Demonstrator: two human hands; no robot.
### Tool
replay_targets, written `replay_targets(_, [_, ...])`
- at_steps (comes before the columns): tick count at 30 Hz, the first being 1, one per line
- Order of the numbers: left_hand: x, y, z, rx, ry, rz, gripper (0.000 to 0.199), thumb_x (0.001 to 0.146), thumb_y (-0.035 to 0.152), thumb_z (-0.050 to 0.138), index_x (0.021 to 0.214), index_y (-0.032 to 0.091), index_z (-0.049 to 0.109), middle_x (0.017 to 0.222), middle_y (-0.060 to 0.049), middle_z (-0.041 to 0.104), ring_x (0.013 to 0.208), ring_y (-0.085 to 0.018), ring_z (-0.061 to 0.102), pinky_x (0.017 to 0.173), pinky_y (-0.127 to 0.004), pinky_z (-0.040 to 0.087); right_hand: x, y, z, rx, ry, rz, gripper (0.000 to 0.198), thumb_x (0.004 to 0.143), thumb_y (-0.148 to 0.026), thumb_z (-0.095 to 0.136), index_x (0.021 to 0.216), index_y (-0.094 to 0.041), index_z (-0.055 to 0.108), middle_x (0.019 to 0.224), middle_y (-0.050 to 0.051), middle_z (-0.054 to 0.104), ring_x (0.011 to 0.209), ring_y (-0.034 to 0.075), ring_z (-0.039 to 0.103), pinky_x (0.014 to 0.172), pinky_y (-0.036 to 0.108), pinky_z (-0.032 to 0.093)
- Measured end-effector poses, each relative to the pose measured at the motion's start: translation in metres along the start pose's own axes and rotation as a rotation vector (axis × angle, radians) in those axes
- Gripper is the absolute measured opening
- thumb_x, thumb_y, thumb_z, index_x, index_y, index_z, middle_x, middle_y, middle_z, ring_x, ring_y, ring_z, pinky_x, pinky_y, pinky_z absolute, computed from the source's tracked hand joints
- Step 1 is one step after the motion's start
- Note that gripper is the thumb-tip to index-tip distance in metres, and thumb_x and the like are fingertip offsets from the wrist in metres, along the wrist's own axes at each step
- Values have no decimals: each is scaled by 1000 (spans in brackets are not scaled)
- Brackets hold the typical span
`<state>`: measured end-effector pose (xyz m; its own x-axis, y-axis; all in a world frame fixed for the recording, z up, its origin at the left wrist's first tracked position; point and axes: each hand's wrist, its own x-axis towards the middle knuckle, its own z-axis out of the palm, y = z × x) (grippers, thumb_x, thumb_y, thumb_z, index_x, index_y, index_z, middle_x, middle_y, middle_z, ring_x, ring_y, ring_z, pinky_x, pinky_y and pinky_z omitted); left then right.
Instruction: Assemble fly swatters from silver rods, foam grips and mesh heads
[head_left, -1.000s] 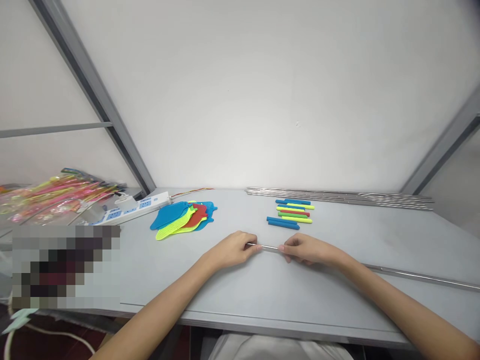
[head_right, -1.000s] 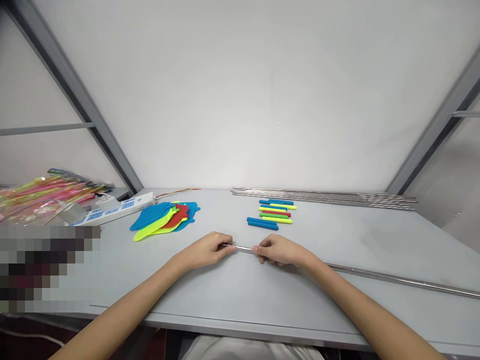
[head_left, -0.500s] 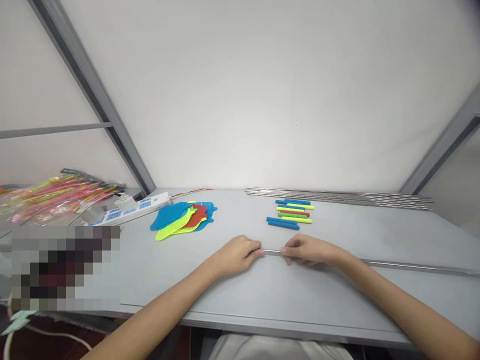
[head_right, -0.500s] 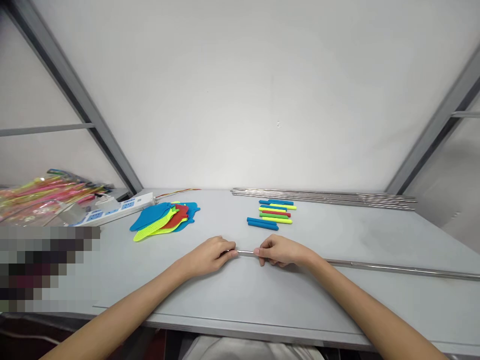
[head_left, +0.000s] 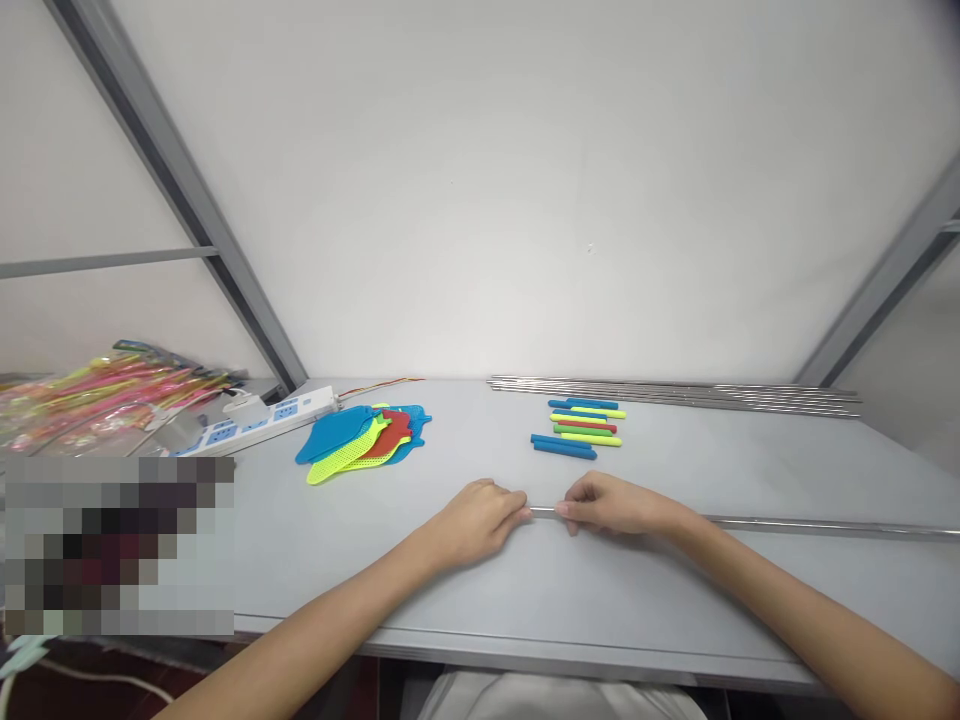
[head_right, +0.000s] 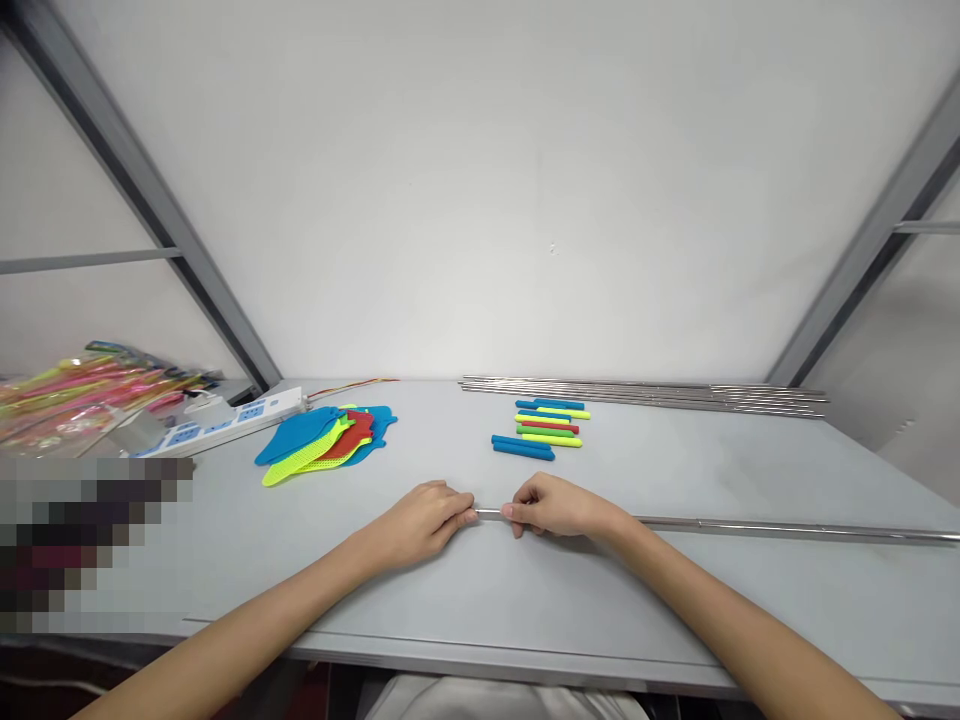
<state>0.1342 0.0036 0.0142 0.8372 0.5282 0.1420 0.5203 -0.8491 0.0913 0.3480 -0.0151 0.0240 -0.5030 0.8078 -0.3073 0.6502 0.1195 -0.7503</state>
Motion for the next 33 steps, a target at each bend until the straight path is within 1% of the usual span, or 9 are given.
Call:
replay_targets(8, [1, 4, 2, -8, 5, -7, 32, 84, 33, 18, 66, 17, 40, 54, 1, 49, 51, -10, 42, 59, -22, 29, 0, 0, 3, -6, 7, 28, 51, 70, -57, 34, 67, -12, 58, 49, -2, 39, 41, 5, 32, 39, 18, 24])
replay_targets(13, [1, 7, 3, -38, -2, 0, 33, 84, 33, 19, 65, 17, 40, 53, 1, 48, 49, -10, 40, 57, -22, 29, 0, -1, 4, 36, -36, 16, 50, 70, -56, 35, 67, -12, 57, 47, -4, 34, 39, 4, 29, 36, 18, 22])
replay_targets(17, [3, 6, 3, -64, 13, -23, 33, 84, 33, 19, 65, 17, 41, 54, 0, 48, 49, -10, 40, 55, -22, 27, -1, -1, 2, 113, -64, 59, 49, 68, -58, 37, 66, -12, 55, 46, -5, 30, 37, 4, 27, 34, 17, 20])
replay_targets(20, [5, 4, 2, -91, 11, -36, 35, 83, 34, 20, 62, 17, 41, 51, 1, 46, 48, -9, 38, 52, -21, 26, -1, -2, 0, 173, -91, 82, 48, 67, -58, 38, 66, -13, 54, 46, -6, 27, 37, 3, 26, 33, 16, 19])
replay_targets(25, [6, 1, -2, -154, 3, -40, 38, 83, 35, 21, 58, 16, 42, 48, 1, 42, 45, -8, 33, 49, -21, 23, -1, -3, 0, 199, -107, 64, 46, 68, -56, 38, 68, -13, 53, 45, -7, 26, 36, 3, 24, 32, 16, 19])
replay_targets(29, [6, 0, -6, -210, -14, -63, 40, 82, 38, 23, 57, 15, 44, 46, 2, 39, 43, -8, 30, 47, -22, 22, 0, -3, -1, 200, -110, 56, 46, 69, -56, 38, 70, -13, 53, 45, -6, 28, 36, 3, 25, 32, 16, 19])
replay_targets(33, [7, 1, -11, -246, -13, -74, 41, 81, 40, 23, 56, 15, 45, 46, 3, 36, 43, -7, 28, 45, -21, 21, -1, -3, -3, 223, -142, 25, 45, 70, -55, 37, 74, -13, 54, 47, -6, 30, 36, 3, 26, 32, 16, 22])
